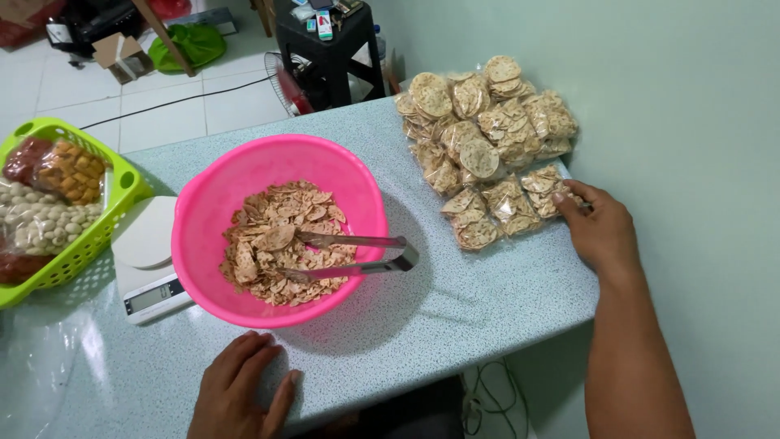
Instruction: Packaging chips by filling small plastic bags using tongs, weighing them on a digital scale, and sealing them with a handheld sealer.
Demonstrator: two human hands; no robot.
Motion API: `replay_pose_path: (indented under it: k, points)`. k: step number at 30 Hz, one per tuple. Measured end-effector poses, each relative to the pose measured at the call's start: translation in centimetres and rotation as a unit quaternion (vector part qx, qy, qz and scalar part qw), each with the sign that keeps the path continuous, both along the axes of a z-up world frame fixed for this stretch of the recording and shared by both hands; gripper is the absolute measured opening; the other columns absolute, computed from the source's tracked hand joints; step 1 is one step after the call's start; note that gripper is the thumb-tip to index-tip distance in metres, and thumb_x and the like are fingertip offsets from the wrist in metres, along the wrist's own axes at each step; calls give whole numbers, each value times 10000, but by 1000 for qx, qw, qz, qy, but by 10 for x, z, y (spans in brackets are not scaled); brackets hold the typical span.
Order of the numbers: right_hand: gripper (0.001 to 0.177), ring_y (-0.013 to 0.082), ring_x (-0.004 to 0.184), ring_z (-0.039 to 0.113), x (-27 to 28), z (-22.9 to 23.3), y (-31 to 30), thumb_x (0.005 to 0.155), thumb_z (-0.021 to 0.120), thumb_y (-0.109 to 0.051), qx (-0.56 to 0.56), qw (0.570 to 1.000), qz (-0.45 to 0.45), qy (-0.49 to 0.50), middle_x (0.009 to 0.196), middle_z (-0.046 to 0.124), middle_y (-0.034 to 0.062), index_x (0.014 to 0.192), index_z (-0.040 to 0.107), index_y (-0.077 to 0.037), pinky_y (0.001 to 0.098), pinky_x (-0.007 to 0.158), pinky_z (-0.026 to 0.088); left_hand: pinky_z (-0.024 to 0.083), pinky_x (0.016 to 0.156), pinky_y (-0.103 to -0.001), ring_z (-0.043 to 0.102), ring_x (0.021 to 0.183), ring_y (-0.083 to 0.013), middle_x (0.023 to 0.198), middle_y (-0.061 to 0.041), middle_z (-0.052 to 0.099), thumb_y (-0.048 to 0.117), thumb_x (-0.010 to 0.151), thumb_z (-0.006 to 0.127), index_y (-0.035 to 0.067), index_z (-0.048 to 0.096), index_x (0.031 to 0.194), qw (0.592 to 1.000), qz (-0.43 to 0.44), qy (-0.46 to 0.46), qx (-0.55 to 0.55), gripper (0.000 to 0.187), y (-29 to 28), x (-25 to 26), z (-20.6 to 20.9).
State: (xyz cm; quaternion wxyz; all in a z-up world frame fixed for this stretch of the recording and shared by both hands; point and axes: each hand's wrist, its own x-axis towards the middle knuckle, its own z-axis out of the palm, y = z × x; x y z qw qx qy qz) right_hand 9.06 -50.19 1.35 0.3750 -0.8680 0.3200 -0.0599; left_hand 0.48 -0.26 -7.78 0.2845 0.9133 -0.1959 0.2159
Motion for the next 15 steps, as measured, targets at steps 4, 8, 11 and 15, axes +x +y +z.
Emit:
replay_pose_path:
  k: [4,8,11,15]
  points:
    - [528,222,1078,595,-6,-15,-12,1000,653,-409,-19,999,-5,-37,1252,654,53,1480,606,-192,386,960,448,504,1065,-415,644,1228,-270,1264,-76,694,368,800,796,92,736,1129,1000,-2,18,14,433,-8,0,13]
    - [451,204,872,626,-2,-69,-47,1119,717,-219,-64,976,39,-206,1197,684,108,1485,580,7,363,776,503,497,1055,-433,617,1238,-293,1269,-118,674,340,871,757,51,710,1147,999,-14,36,29,403,-7,-5,29]
    - [405,363,1072,625,-7,-60,-30,1200,672,-169,-110,975,36,-187,1294,670,131,1524,500,2,550,826,457,475,1077,-445,600,1270,-304,1285,-109,671,327,892,746,52,702,1165,999,-19,30,17,390,-7,-5,30]
    - [321,340,783,599,0,-117,-71,1294,596,-444,-87,990,-13,-112,1032,667,206,1415,606,-147,515,541,421,477,1073,-461,593,1278,-317,1275,-118,670,332,912,729,41,692,1166,999,-13,28,10,388,-5,-9,31]
